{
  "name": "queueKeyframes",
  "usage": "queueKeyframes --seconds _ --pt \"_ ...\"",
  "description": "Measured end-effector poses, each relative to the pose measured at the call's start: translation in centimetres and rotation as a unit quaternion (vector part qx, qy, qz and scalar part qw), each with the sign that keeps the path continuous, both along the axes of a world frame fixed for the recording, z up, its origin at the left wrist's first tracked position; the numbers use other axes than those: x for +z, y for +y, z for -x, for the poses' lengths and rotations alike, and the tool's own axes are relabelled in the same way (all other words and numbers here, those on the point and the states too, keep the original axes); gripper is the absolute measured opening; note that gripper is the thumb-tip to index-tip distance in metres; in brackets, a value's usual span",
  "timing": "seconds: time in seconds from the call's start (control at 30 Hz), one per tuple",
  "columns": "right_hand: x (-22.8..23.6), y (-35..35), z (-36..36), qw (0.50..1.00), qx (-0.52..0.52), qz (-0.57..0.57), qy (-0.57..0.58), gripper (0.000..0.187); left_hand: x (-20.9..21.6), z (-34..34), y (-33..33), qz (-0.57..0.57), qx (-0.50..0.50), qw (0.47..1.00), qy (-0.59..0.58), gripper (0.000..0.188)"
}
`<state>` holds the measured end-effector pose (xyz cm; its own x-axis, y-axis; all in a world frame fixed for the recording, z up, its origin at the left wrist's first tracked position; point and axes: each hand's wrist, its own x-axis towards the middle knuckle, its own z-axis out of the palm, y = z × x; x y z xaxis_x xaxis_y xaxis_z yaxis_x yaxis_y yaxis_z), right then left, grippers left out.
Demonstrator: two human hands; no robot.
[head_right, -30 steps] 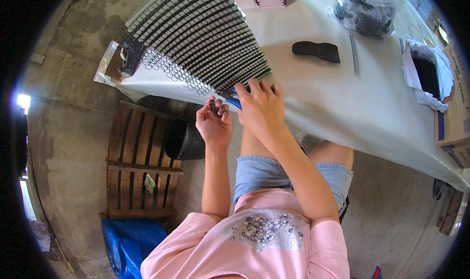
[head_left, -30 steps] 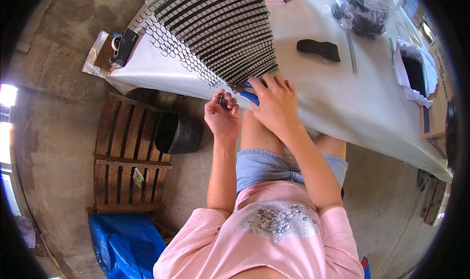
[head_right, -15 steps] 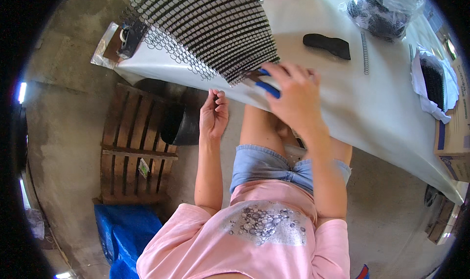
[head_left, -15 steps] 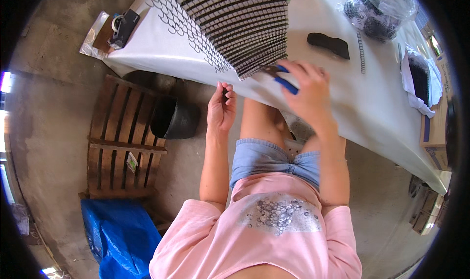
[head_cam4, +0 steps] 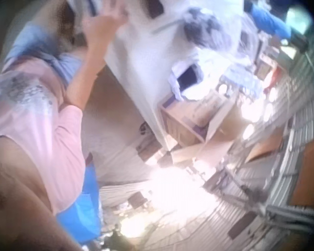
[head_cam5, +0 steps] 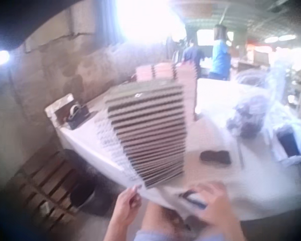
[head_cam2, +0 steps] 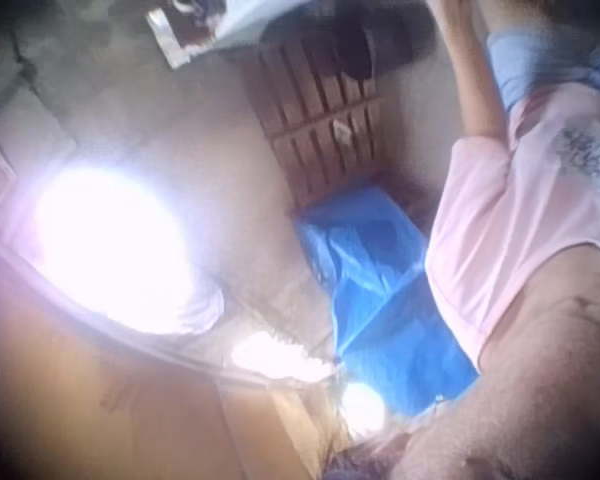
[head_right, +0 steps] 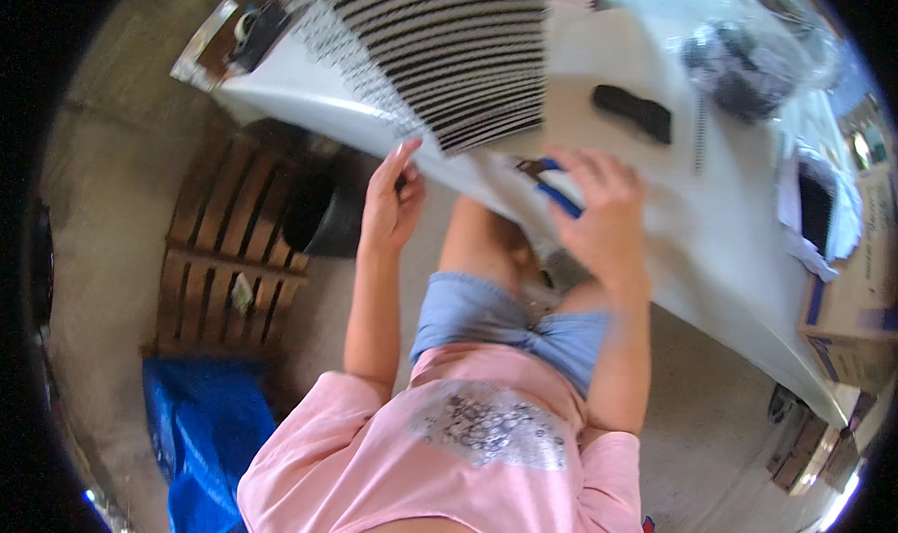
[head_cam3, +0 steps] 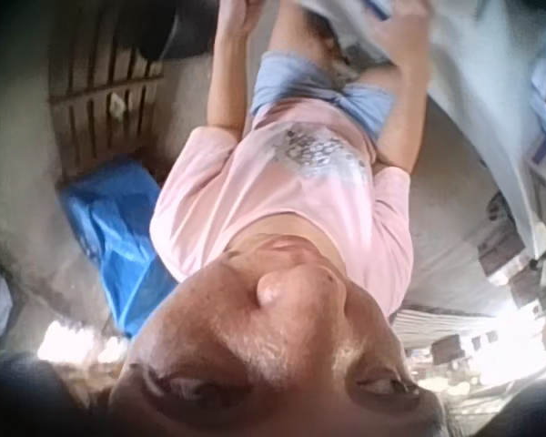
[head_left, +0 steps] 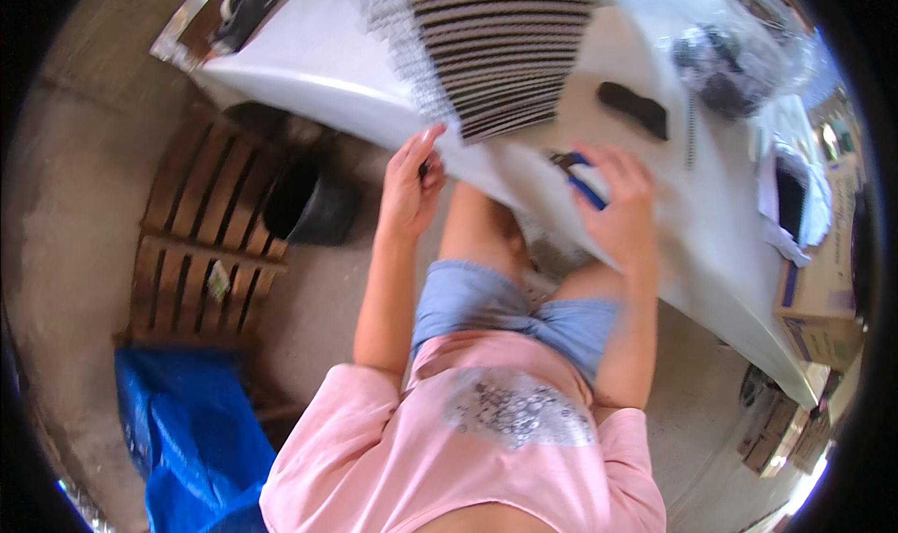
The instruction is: The person trims excess binding material from a stack of notebooks using pliers and then places stacks of finished notebooks into a shipping box.
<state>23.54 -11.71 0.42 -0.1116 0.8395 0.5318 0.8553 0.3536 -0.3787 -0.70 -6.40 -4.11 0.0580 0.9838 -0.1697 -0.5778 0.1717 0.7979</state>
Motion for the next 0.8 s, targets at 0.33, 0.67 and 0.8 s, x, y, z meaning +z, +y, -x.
queueKeyframes --seconds 0.33,0.67,0.8 --pt "-10.0 -10.7 -6.3 0.863 0.155 0.444 0.184 0.034 -1.0 -10.5 -4.3 0.112 -0.282 0.953 0.009 0.022" --pt "-13.6 -9.4 -9.0 0.954 -0.137 0.267 0.017 0.035 24.8 -33.2 10.1 -0.449 -0.122 0.874 0.14 0.042" --pt "-13.2 -9.4 -10.1 0.935 -0.153 0.317 0.046 0.037 25.5 -37.6 12.0 -0.352 -0.119 0.892 0.257 0.041"
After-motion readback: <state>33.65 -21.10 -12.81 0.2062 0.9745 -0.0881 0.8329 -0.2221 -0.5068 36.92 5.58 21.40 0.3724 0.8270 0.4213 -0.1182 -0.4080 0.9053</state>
